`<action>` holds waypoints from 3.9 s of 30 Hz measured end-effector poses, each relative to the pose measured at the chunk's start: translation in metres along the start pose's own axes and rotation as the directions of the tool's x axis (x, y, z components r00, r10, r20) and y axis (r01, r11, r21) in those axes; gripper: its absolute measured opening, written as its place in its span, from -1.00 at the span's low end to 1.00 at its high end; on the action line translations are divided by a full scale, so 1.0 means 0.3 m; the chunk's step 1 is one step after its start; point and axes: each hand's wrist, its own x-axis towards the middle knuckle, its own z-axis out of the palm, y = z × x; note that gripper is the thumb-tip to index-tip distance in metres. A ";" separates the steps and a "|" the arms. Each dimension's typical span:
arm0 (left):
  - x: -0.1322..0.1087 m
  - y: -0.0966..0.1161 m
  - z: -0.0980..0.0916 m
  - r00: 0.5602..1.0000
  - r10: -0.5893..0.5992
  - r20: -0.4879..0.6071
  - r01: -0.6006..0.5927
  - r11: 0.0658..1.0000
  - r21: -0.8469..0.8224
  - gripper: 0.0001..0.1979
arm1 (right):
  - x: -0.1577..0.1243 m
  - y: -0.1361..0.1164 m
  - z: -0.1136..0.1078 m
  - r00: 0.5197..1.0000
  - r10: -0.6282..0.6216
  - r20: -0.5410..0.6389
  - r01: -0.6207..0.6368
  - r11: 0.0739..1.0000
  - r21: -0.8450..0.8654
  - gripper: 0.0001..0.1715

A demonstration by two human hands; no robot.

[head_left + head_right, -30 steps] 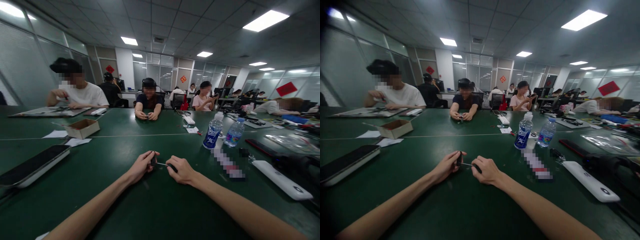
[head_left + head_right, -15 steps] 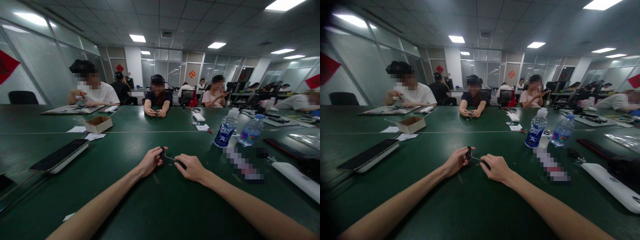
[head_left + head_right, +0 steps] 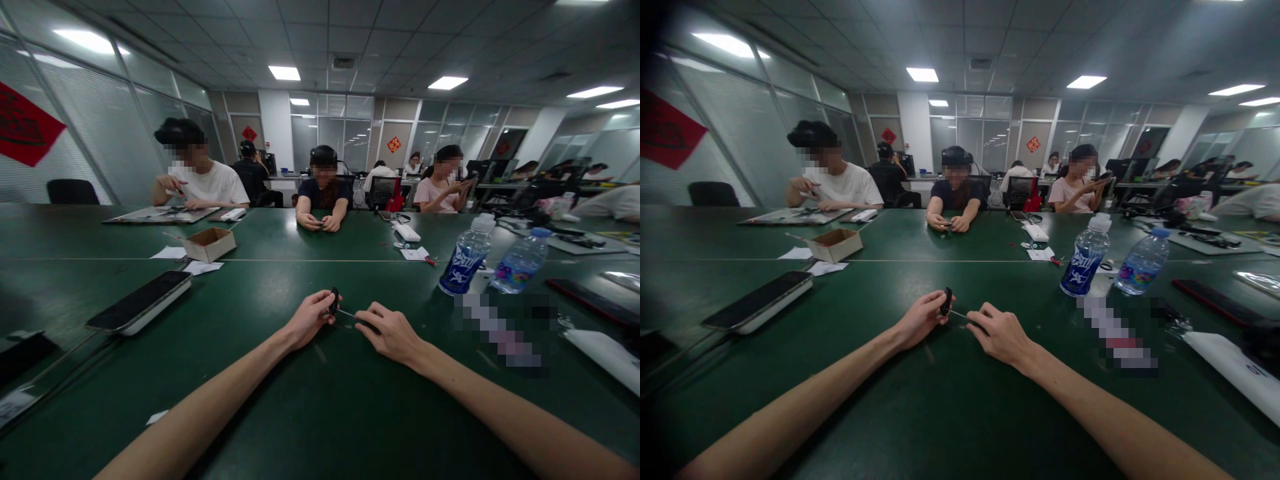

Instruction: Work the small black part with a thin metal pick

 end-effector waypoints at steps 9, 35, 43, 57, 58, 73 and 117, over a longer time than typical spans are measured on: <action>0.008 -0.013 -0.011 1.000 0.014 0.002 -0.014 1.000 0.007 -0.67 | 0.001 -0.003 0.003 1.000 0.009 -0.024 -0.010 0.999 -0.040 -0.73; 0.009 -0.033 -0.025 0.994 0.108 0.002 -0.106 0.972 0.212 -0.67 | -0.014 0.008 0.000 1.000 0.006 0.005 -0.006 0.999 -0.051 -0.72; 0.009 -0.035 -0.025 0.992 0.125 0.016 -0.125 0.961 0.245 -0.70 | -0.015 0.012 0.004 0.999 0.032 0.010 -0.032 0.999 0.004 -0.74; 0.012 -0.034 -0.013 0.989 0.148 -0.007 -0.142 0.962 0.233 -0.71 | -0.010 0.015 0.021 0.998 0.055 -0.032 -0.053 0.996 0.066 -0.73; 0.009 -0.033 -0.011 0.989 0.150 -0.011 -0.144 0.961 0.238 -0.71 | -0.009 0.018 0.020 0.998 0.054 -0.035 -0.051 0.996 0.077 -0.73; 0.003 -0.035 -0.009 0.996 0.084 -0.024 -0.080 0.987 0.141 -0.75 | 0.014 0.033 0.003 0.982 0.122 -0.145 -0.100 0.984 0.149 -0.76; 0.007 -0.008 -0.015 0.998 0.038 -0.048 -0.032 0.993 0.115 -0.65 | 0.015 0.009 -0.020 0.999 0.033 -0.002 -0.032 0.986 0.163 -0.78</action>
